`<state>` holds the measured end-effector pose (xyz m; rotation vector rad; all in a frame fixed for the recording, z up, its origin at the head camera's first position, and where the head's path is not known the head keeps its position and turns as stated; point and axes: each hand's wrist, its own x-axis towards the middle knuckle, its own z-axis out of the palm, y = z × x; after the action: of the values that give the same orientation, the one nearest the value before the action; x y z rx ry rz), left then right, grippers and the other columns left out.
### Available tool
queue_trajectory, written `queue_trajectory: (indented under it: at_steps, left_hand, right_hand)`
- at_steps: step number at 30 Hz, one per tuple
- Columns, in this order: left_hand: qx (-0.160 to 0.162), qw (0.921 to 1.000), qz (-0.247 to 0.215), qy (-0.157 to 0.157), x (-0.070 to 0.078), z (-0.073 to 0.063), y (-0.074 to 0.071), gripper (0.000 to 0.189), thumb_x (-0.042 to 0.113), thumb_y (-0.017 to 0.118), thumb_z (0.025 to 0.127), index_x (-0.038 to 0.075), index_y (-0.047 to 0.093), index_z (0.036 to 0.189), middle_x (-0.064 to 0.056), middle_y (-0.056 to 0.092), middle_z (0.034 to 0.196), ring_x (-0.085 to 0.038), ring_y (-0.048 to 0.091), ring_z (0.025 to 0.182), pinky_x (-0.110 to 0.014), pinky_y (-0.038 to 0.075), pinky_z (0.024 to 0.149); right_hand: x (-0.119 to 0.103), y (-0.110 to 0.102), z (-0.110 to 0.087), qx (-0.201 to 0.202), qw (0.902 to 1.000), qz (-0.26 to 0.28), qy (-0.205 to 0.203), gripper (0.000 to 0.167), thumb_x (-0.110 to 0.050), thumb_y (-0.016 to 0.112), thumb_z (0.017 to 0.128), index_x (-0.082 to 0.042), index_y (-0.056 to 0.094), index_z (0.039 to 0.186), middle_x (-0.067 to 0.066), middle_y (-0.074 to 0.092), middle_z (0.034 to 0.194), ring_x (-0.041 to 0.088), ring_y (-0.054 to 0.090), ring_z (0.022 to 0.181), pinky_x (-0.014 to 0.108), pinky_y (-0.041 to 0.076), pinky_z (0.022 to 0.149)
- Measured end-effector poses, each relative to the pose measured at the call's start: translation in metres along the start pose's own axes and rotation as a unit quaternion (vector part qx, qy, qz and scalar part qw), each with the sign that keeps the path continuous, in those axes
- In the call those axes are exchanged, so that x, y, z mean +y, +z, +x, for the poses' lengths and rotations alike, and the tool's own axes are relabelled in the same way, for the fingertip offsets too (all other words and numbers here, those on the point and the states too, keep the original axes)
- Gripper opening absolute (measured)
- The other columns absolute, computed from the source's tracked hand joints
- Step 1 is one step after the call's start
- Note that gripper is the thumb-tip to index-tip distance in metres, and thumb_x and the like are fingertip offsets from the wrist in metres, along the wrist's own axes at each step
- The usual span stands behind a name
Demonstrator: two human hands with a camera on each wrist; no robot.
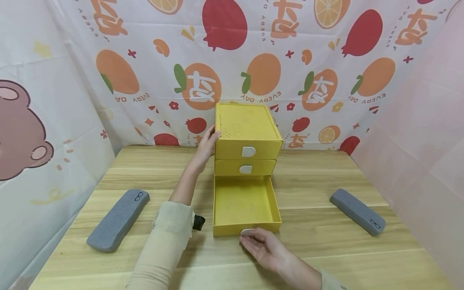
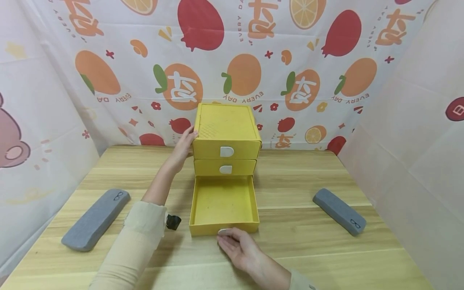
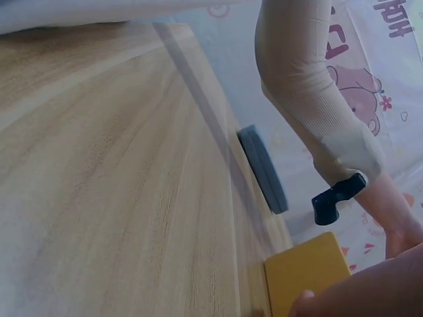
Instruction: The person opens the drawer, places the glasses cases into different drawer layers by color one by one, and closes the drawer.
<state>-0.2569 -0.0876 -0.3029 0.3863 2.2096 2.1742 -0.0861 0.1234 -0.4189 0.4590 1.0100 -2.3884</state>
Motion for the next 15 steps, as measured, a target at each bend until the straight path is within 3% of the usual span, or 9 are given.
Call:
queue_trajectory:
  at_steps: [4,7,11,15]
  left_hand:
    - [0.002,1.0,0.005,0.0,0.0,0.0,0.0,0.061,0.031,0.036,0.098,0.006,0.01,0.147,-0.014,0.013,0.15,-0.029,0.017,0.133,-0.055,0.026,0.099]
    - [0.003,1.0,0.007,-0.001,0.0,0.0,0.0,0.061,0.031,0.036,0.098,0.006,0.01,0.147,-0.014,0.013,0.15,-0.029,0.018,0.133,-0.056,0.026,0.098]
    - [0.002,1.0,0.001,0.0,-0.007,0.006,-0.002,0.061,0.031,0.037,0.098,0.006,0.01,0.147,-0.013,0.013,0.15,-0.029,0.018,0.133,-0.056,0.025,0.099]
    - [0.004,1.0,-0.006,0.002,-0.02,0.015,-0.005,0.062,0.034,0.038,0.097,0.01,0.011,0.148,-0.01,0.013,0.15,-0.027,0.018,0.133,-0.056,0.025,0.098]
  right_hand:
    - [0.001,0.0,0.002,-0.012,0.9997,-0.007,0.021,0.025,-0.004,0.048,0.091,0.012,0.045,0.111,0.026,0.043,0.117,0.036,0.047,0.112,0.037,0.036,0.097]
    - [0.0,0.001,0.002,-0.053,0.9958,-0.032,0.068,0.03,-0.006,0.048,0.092,0.011,0.04,0.115,0.025,0.044,0.117,0.034,0.049,0.11,0.038,0.035,0.098]
    - [-0.004,0.004,0.001,-0.153,0.9748,-0.096,0.13,0.027,-0.012,0.042,0.094,0.006,0.043,0.114,0.018,0.05,0.113,0.029,0.051,0.109,0.037,0.032,0.1]
    - [-0.016,0.009,0.003,-0.226,0.9567,-0.127,0.133,0.021,-0.015,0.038,0.096,-0.002,0.053,0.104,0.013,0.051,0.111,0.025,0.051,0.109,0.036,0.029,0.102]
